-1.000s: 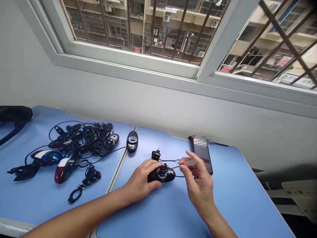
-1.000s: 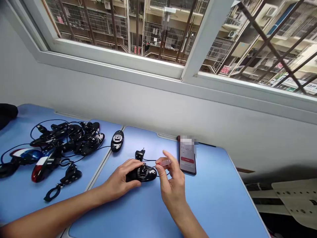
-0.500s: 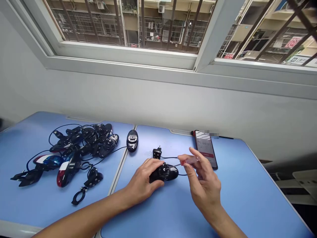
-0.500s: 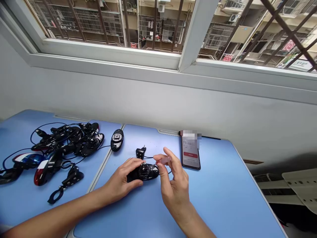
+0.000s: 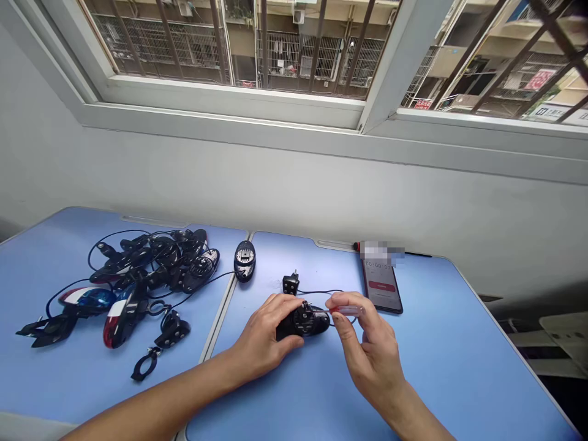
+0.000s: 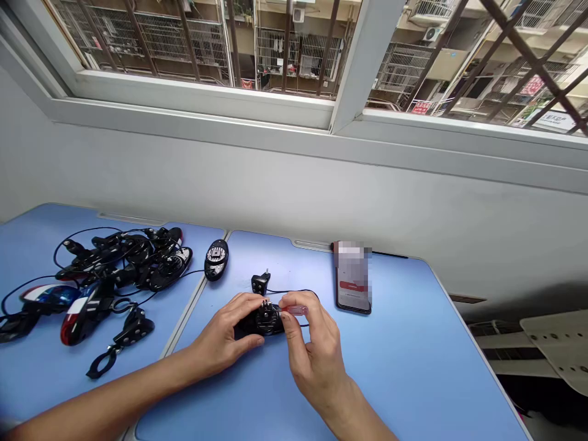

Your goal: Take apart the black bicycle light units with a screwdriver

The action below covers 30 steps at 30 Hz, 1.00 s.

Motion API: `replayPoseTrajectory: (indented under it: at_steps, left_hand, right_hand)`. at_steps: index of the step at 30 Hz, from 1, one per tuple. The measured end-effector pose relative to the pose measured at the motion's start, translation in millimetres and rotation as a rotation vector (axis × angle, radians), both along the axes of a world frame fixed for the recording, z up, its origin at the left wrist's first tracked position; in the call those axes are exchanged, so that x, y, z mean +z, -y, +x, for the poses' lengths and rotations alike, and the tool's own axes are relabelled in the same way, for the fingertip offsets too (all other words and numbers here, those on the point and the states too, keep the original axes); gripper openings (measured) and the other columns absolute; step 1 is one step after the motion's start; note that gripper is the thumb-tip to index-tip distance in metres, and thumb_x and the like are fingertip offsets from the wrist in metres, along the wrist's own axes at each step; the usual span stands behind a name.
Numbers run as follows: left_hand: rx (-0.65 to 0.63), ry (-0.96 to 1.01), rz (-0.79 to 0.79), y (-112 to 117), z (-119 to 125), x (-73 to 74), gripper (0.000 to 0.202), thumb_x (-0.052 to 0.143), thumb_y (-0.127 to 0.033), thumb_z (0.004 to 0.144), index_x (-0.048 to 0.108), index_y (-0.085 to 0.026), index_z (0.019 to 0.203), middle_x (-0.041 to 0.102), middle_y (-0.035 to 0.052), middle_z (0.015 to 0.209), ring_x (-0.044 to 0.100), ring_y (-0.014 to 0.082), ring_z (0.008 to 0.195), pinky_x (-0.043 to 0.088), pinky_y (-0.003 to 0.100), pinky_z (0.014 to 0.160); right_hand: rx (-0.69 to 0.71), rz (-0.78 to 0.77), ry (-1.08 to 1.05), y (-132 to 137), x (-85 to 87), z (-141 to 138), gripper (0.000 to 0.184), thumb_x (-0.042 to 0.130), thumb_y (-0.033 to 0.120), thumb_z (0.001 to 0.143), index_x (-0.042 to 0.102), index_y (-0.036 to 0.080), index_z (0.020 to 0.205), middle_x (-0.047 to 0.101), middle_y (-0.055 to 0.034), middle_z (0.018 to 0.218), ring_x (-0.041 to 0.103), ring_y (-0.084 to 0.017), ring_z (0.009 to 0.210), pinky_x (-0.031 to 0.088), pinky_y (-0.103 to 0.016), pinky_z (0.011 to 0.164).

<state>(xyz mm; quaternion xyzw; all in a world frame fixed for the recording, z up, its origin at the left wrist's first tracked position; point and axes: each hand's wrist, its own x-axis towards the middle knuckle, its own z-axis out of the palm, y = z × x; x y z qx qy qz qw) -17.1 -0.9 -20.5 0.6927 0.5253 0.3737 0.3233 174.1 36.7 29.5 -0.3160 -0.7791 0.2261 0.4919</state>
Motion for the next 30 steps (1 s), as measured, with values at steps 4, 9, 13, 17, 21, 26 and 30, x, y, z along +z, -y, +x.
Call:
replayPoseTrajectory:
  at_steps: [4, 9, 13, 17, 21, 26, 30]
  left_hand:
    - [0.009, 0.045, 0.000, -1, 0, 3.6, 0.055, 0.072, -0.019, 0.079, 0.057, -0.025, 0.131, 0.062, 0.0081, 0.124, 0.055, 0.0266, 0.115, 0.044, 0.044, 0.101]
    - [0.051, 0.153, -0.046, -6, 4, 8.6, 0.031, 0.068, -0.023, 0.083, 0.070, -0.022, 0.114, 0.065, 0.0090, 0.116, 0.057, 0.0267, 0.111, 0.043, 0.045, 0.100]
    - [0.100, 0.236, -0.059, -8, 8, 9.8, 0.016, 0.068, -0.024, 0.081, 0.076, -0.022, 0.096, 0.070, 0.0083, 0.107, 0.060, 0.0261, 0.105, 0.043, 0.044, 0.097]
    - [0.140, 0.353, -0.099, -10, 8, 18.0, 0.012, 0.073, -0.028, 0.076, 0.078, -0.022, 0.086, 0.072, 0.0069, 0.100, 0.061, 0.0251, 0.101, 0.042, 0.041, 0.097]
    - [0.222, 0.503, -0.300, -12, 2, 30.1, 0.031, 0.080, -0.045, 0.070, 0.080, -0.021, 0.089, 0.071, 0.0070, 0.103, 0.059, 0.0254, 0.105, 0.042, 0.036, 0.095]
    - [0.287, 0.565, -0.446, -15, -10, 36.9, 0.054, 0.079, -0.063, 0.063, 0.079, -0.017, 0.091, 0.072, 0.0107, 0.099, 0.061, 0.0241, 0.097, 0.045, 0.032, 0.082]
    - [0.295, 0.534, -0.445, -20, -24, 36.6, 0.061, 0.076, -0.065, 0.062, 0.077, -0.013, 0.095, 0.073, 0.0153, 0.098, 0.064, 0.0212, 0.082, 0.047, 0.028, 0.066]
  right_hand:
    - [-0.049, 0.001, -0.045, -2, 0.4, 3, 0.020, 0.049, 0.009, 0.093, 0.058, 0.022, 0.106, 0.064, -0.0031, 0.091, 0.065, -0.015, 0.084, 0.056, -0.026, 0.073]
    - [-0.014, -0.081, -0.062, -4, -3.3, 3, 0.018, 0.048, 0.011, 0.095, 0.058, 0.022, 0.105, 0.063, -0.0021, 0.093, 0.064, -0.013, 0.082, 0.056, -0.026, 0.073]
    - [0.003, -0.096, -0.103, -3, -1.2, 2, 0.016, 0.049, 0.012, 0.095, 0.058, 0.023, 0.103, 0.063, -0.0008, 0.090, 0.063, -0.012, 0.079, 0.055, -0.024, 0.071]
    - [-0.009, -0.095, -0.205, -1, 4.3, 3, 0.015, 0.050, 0.013, 0.094, 0.058, 0.023, 0.102, 0.063, -0.0006, 0.091, 0.064, -0.012, 0.082, 0.055, -0.024, 0.073]
    - [-0.036, -0.153, -0.315, -3, 9.1, 5, 0.012, 0.053, 0.016, 0.093, 0.061, 0.024, 0.098, 0.065, 0.0001, 0.088, 0.064, -0.011, 0.077, 0.056, -0.023, 0.072]
    - [-0.047, -0.306, -0.384, -9, 10.0, 6, 0.007, 0.058, 0.027, 0.091, 0.064, 0.023, 0.090, 0.067, -0.0006, 0.084, 0.063, -0.012, 0.069, 0.057, -0.023, 0.068]
    - [-0.062, -0.410, -0.424, -13, 8.3, 6, 0.014, 0.062, 0.036, 0.088, 0.065, 0.022, 0.088, 0.066, -0.0011, 0.080, 0.062, -0.012, 0.065, 0.057, -0.022, 0.063]
